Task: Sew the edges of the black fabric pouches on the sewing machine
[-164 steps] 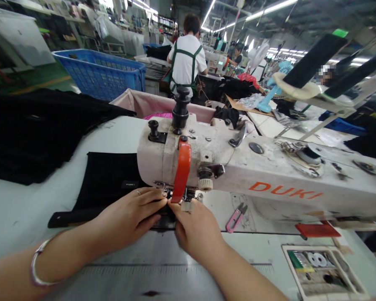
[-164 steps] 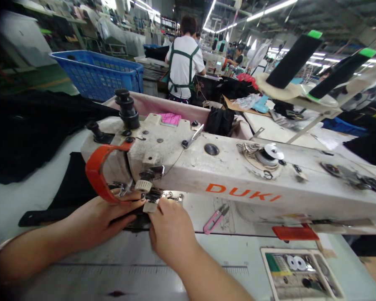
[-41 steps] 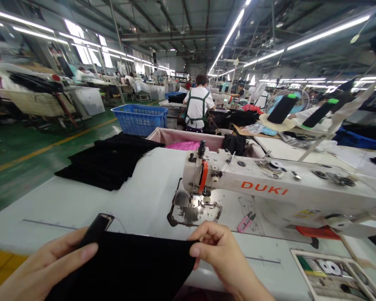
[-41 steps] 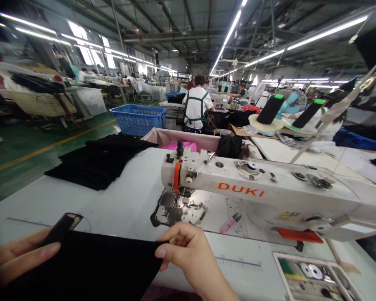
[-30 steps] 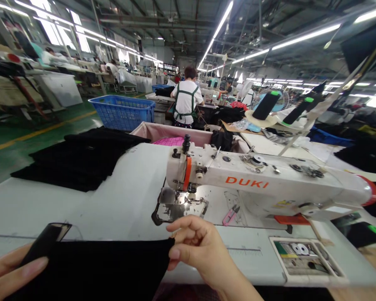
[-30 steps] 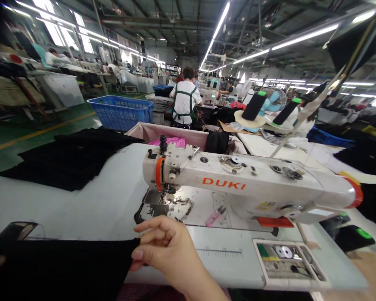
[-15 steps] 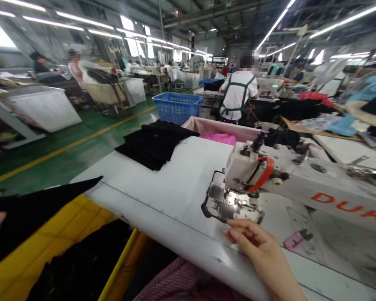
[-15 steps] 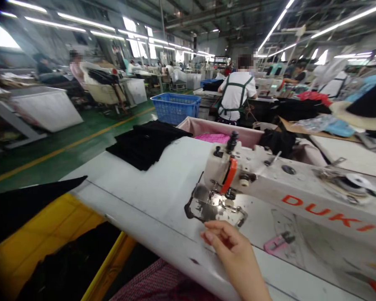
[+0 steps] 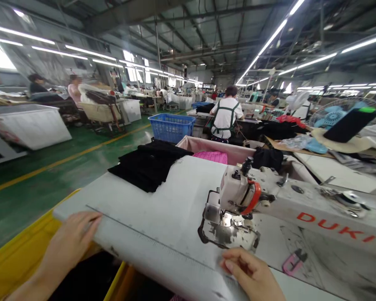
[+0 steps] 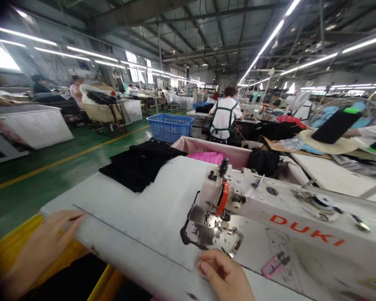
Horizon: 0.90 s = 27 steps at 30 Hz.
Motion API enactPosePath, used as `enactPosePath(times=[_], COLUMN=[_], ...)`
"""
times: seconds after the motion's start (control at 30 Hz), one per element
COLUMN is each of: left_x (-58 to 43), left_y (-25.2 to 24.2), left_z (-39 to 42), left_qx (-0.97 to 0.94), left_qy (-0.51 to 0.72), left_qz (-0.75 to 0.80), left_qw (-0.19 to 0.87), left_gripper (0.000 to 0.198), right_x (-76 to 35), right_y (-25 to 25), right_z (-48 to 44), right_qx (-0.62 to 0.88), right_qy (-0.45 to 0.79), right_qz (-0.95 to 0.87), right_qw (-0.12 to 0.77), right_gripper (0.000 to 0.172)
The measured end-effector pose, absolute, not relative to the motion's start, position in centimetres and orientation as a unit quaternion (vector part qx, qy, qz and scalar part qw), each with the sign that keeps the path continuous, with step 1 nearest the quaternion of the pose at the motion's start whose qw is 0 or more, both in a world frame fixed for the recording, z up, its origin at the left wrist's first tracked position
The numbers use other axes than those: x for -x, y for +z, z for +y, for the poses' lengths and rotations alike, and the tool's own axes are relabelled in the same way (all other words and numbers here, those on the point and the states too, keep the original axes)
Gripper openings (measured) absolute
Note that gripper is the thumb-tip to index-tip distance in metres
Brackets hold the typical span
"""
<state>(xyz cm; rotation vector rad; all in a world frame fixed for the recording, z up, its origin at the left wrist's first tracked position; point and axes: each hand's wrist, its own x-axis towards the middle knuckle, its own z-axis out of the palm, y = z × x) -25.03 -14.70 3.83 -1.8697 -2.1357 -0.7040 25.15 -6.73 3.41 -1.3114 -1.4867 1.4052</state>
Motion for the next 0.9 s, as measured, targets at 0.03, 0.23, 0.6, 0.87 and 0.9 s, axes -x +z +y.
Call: enactPosePath(times=[0.03, 0.23, 0.6, 0.87, 0.9], left_x=[25.0, 22.0, 19.5, 7.9, 7.0], left_y=[3.9, 5.3, 13.4, 13.4, 11.1], left_z=[-11.6, 4.4, 6.1, -3.0, -3.9], left_qx=[0.655, 0.703, 0.683, 0.855, 0.863], left_qy=[-0.235, -0.198, -0.197, -0.154, -0.151], left_qz=[-0.71, -0.675, -0.69, -0.494, -0.477], left_qw=[0.108, 0.103, 0.138, -0.034, -0.066], left_gripper=[0.051, 0.038, 0.025, 0.038, 0.043], right_x=[-25.2, -25.7, -25.3, -25.2, -24.8], right_y=[3.0, 0.9, -1.0, 2.9, 3.2], right_z=[-6.7, -6.6, -5.8, -6.7, -7.0], right_qx=[0.505, 0.484, 0.463, 0.417, 0.415], right_qy=[0.536, 0.505, 0.514, 0.461, 0.442], right_qz=[-0.578, -0.615, -0.625, -0.691, -0.705], right_qw=[0.351, 0.364, 0.362, 0.37, 0.369], right_gripper=[0.06, 0.056, 0.051, 0.043, 0.037])
